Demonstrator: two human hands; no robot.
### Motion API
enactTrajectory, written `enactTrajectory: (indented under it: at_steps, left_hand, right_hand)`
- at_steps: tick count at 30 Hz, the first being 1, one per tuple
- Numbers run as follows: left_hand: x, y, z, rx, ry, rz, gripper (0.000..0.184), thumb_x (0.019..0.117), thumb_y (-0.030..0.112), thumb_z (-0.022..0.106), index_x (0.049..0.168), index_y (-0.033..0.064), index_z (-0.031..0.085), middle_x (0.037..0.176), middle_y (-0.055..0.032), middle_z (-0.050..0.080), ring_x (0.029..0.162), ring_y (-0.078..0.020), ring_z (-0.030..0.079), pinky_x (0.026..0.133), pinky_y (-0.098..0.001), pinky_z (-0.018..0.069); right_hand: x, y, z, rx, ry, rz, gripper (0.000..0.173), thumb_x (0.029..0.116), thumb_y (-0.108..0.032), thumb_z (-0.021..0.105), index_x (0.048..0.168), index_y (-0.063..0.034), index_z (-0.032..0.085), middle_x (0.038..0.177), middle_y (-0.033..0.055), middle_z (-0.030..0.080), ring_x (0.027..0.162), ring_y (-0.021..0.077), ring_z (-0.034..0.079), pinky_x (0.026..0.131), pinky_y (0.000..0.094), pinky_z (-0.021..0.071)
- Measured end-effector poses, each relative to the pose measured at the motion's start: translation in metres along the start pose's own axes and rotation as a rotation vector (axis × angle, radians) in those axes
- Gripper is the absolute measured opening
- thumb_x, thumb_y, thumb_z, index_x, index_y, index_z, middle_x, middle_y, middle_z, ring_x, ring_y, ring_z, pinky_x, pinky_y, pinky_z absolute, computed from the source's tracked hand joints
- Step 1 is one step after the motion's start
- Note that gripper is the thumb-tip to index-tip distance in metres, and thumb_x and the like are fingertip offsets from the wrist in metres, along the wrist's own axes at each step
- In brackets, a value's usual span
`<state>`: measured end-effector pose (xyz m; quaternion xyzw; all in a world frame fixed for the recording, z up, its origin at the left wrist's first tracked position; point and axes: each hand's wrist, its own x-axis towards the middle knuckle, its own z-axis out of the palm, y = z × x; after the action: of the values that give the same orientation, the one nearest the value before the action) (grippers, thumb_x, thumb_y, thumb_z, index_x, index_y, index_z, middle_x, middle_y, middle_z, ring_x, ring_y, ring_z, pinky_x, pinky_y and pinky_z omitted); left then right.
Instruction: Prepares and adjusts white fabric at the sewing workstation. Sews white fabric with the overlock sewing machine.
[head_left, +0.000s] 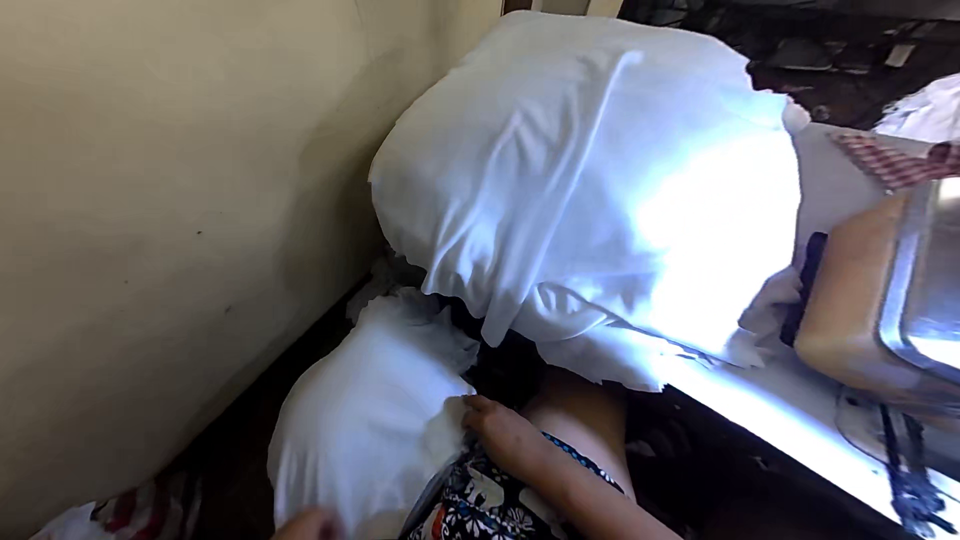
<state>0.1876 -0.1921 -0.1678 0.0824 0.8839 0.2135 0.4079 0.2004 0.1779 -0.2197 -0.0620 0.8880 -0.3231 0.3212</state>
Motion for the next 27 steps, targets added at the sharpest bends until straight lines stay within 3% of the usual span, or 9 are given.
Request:
enactTrajectory:
  at_steps: [2, 4, 7, 11, 15, 18, 21, 23, 27]
  left_hand:
    - [0.052, 0.023, 0.006, 0.085, 0.131, 0.104, 0.038, 0.1038, 0.025, 0.058, 0.127, -0.0050, 0.064, 0.119, -0.0266, 0.067, 0.111, -0.0409, 0.066, 0.100, -0.0565, 0.0503]
    - [0.085, 0.054, 0.025, 0.128, 0.449, 0.219, 0.050, 0.0979, 0.031, 0.065, 0.140, 0.0043, 0.060, 0.139, -0.0230, 0.060, 0.130, -0.0434, 0.056, 0.110, -0.0614, 0.0415]
    - [0.122, 0.042, 0.087, 0.357, 0.673, 0.481, 0.066, 0.0947, 0.047, 0.060, 0.147, 0.0074, 0.056, 0.154, -0.0265, 0.046, 0.141, -0.0534, 0.041, 0.112, -0.0741, 0.0277]
    - [0.126, 0.028, 0.105, 0.493, 0.623, 0.457, 0.071, 0.0999, 0.054, 0.045, 0.153, 0.0065, 0.048, 0.158, -0.0296, 0.037, 0.145, -0.0561, 0.033, 0.113, -0.0783, 0.0178]
    - [0.138, 0.042, 0.094, 0.362, 0.592, 0.515, 0.064, 0.0999, 0.042, 0.054, 0.148, -0.0002, 0.051, 0.156, -0.0345, 0.038, 0.145, -0.0591, 0.030, 0.114, -0.0773, 0.0138]
    - [0.141, 0.130, 0.072, 0.118, 0.612, 0.747, 0.046, 0.0980, 0.023, 0.062, 0.134, -0.0064, 0.062, 0.144, -0.0349, 0.051, 0.138, -0.0573, 0.042, 0.116, -0.0716, 0.0247]
    - [0.138, 0.266, 0.055, 0.049, 0.805, 1.076, 0.026, 0.0957, 0.017, 0.063, 0.112, 0.0001, 0.073, 0.110, -0.0198, 0.072, 0.107, -0.0364, 0.068, 0.096, -0.0521, 0.0534]
    - [0.139, 0.345, 0.047, 0.027, 0.871, 1.307, 0.020, 0.0996, 0.020, 0.059, 0.104, 0.0070, 0.074, 0.097, -0.0090, 0.073, 0.096, -0.0211, 0.069, 0.090, -0.0372, 0.0566]
    - [0.142, 0.453, 0.050, 0.405, 0.733, 1.533, 0.021, 0.0977, 0.018, 0.061, 0.108, 0.0165, 0.079, 0.104, -0.0044, 0.074, 0.100, -0.0221, 0.071, 0.088, -0.0426, 0.0581]
  right_hand:
    - [-0.012, 0.008, 0.002, 0.004, 0.025, 0.013, 0.029, 0.1044, -0.007, 0.050, 0.128, -0.0013, 0.067, 0.148, 0.0229, 0.051, 0.138, 0.0406, 0.050, 0.112, 0.0537, 0.0434]
    - [-0.028, 0.016, 0.005, 0.017, 0.100, 0.007, 0.029, 0.1054, -0.011, 0.050, 0.126, -0.0019, 0.069, 0.143, 0.0224, 0.057, 0.135, 0.0394, 0.053, 0.112, 0.0518, 0.0436]
    - [-0.058, 0.029, 0.014, 0.062, 0.310, -0.062, 0.027, 0.1040, -0.013, 0.054, 0.118, 0.0000, 0.073, 0.133, 0.0207, 0.065, 0.133, 0.0371, 0.056, 0.114, 0.0483, 0.0425]
    - [-0.094, 0.049, 0.038, 0.132, 0.621, -0.173, 0.022, 0.0996, -0.010, 0.061, 0.115, -0.0057, 0.076, 0.130, 0.0146, 0.069, 0.134, 0.0356, 0.056, 0.114, 0.0466, 0.0440]
    - [-0.143, 0.050, 0.029, 0.310, 0.576, -0.065, 0.028, 0.1003, -0.009, 0.060, 0.125, -0.0051, 0.072, 0.133, 0.0189, 0.066, 0.128, 0.0370, 0.060, 0.110, 0.0523, 0.0459]
    - [-0.181, 0.051, 0.014, 0.425, 0.578, -0.022, 0.025, 0.1019, -0.008, 0.058, 0.123, -0.0025, 0.070, 0.120, 0.0197, 0.070, 0.114, 0.0338, 0.068, 0.101, 0.0508, 0.0529]
    - [-0.207, 0.053, 0.005, 0.457, 0.637, -0.041, 0.024, 0.1019, -0.007, 0.057, 0.120, 0.0003, 0.071, 0.115, 0.0203, 0.071, 0.108, 0.0336, 0.069, 0.098, 0.0502, 0.0542]
    - [-0.213, 0.056, 0.004, 0.449, 0.704, -0.064, 0.024, 0.1020, -0.007, 0.057, 0.120, 0.0003, 0.071, 0.114, 0.0198, 0.071, 0.107, 0.0326, 0.069, 0.098, 0.0487, 0.0545]
    - [-0.228, 0.054, -0.001, 0.491, 0.824, -0.045, 0.023, 0.1023, -0.007, 0.057, 0.118, 0.0008, 0.071, 0.113, 0.0182, 0.071, 0.107, 0.0299, 0.070, 0.098, 0.0463, 0.0550]
